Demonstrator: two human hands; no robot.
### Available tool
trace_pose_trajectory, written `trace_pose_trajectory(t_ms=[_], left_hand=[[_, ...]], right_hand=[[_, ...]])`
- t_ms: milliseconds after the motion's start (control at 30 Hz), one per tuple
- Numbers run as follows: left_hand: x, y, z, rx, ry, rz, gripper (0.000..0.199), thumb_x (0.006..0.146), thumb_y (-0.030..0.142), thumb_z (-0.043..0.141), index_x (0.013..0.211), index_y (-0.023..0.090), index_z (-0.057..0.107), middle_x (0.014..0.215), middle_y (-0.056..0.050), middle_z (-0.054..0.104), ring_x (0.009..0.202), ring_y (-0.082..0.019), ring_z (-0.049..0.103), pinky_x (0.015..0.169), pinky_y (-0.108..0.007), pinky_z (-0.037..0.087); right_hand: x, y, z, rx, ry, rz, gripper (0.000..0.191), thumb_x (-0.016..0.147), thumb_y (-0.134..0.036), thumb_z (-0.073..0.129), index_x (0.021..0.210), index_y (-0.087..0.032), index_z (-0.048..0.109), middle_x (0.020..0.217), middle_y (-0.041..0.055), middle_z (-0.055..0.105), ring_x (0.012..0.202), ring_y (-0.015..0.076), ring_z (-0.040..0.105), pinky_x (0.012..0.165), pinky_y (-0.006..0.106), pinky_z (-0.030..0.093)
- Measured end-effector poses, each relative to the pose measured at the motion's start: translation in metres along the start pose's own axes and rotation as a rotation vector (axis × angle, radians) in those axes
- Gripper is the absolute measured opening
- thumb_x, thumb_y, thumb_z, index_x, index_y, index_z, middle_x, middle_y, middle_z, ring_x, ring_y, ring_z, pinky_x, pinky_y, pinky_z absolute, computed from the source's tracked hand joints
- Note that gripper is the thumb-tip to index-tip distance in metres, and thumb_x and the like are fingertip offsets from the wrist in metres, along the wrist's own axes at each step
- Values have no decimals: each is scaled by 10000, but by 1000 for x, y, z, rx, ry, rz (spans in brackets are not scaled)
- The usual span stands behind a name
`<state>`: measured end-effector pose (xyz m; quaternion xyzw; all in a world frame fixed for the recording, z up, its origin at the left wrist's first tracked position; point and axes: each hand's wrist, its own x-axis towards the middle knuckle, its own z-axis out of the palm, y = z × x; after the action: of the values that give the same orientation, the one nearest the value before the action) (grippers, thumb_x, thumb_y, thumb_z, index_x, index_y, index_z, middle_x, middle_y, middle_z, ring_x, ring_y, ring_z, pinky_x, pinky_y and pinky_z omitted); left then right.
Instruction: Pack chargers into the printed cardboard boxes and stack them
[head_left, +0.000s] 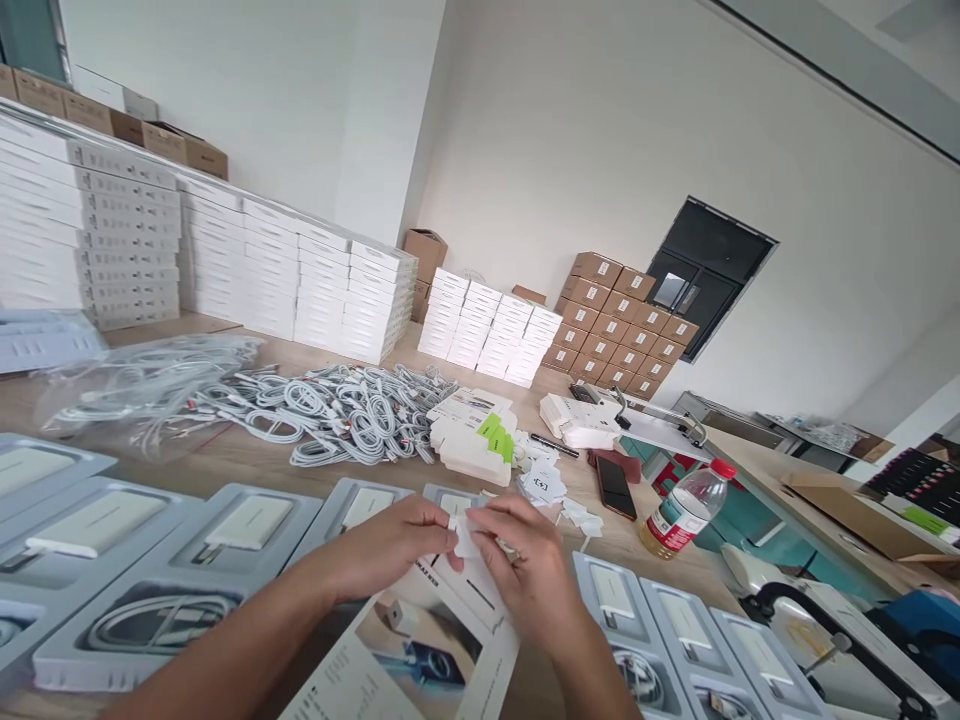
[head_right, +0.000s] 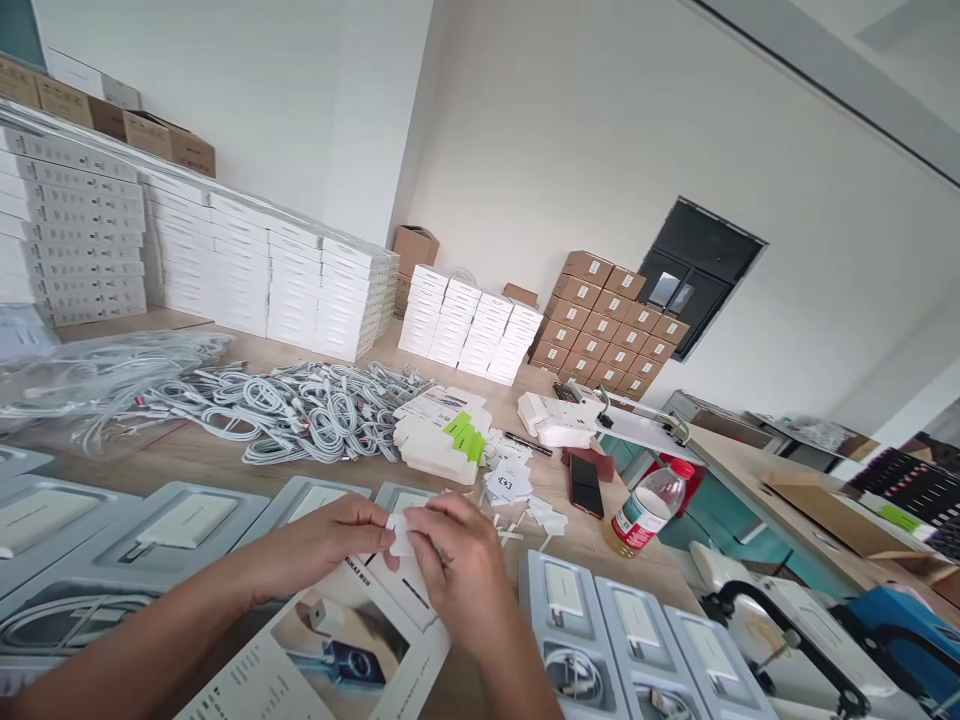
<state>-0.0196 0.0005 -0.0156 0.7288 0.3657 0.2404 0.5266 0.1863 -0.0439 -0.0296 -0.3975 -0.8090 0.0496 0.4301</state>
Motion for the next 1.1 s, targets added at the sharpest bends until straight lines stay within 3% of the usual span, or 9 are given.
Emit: trace_pose_trajectory(t_ms=[167, 400, 633, 733, 833, 967, 1100], left_hand=[[0, -2, 7, 110, -45, 65, 320, 799, 332, 488, 743, 197, 773, 707, 4, 609, 746, -192, 530, 655, -257, 365], [-4, -4, 10, 178, -40, 71, 351, 801, 357, 466, 711, 188, 760, 683, -15, 609, 667, -186, 512, 603, -259, 359], [0, -8, 11, 166, -78, 44, 290, 776, 309, 477, 666, 180, 713, 549, 29, 390, 521, -134, 347, 513, -257, 264], [2, -10, 10, 157, -78, 3, 281, 770, 305, 489, 638, 177, 701, 528, 42, 290, 494, -125, 276, 485, -269, 204], [3, -9, 7, 149, -35, -43, 304, 776, 324, 490, 637, 174, 715, 540, 34, 328, 503, -127, 269, 477, -278, 177], [4, -7, 5, 152, -10, -93, 321, 778, 339, 487, 678, 186, 751, 567, 27, 366, 514, -131, 278, 477, -276, 171], [4, -4, 3, 156, 16, -112, 335, 780, 365, 495, 713, 186, 770, 595, 25, 394, 539, -136, 318, 489, -270, 195]], right_hand=[[-1, -5, 14, 38, -49, 57, 201, 950, -200, 538, 986, -252, 729, 868, 33, 678, 782, 155, 637, 692, 267, 499], [-1, -4, 12, 54, -80, 155, 178, 913, -182, 580, 844, -241, 732, 763, 9, 702, 723, 147, 630, 664, 252, 453], [1, -9, 17, 18, -35, 190, 184, 813, -132, 567, 715, -213, 701, 636, -7, 641, 592, 133, 564, 555, 236, 406], [0, 1, 10, 22, 18, 212, 183, 773, -134, 544, 703, -207, 697, 634, -7, 646, 577, 135, 572, 550, 231, 419], [0, 20, -9, -101, 22, 353, 178, 753, -145, 548, 676, -209, 694, 608, -9, 653, 548, 141, 567, 545, 238, 410], [-4, 47, -31, -437, -110, 587, 231, 739, -93, 541, 636, -219, 703, 602, 10, 682, 587, 172, 601, 571, 259, 376], [-12, 63, -33, -585, -273, 668, 320, 689, -4, 528, 691, -232, 753, 762, 52, 757, 750, 215, 681, 619, 266, 389]])
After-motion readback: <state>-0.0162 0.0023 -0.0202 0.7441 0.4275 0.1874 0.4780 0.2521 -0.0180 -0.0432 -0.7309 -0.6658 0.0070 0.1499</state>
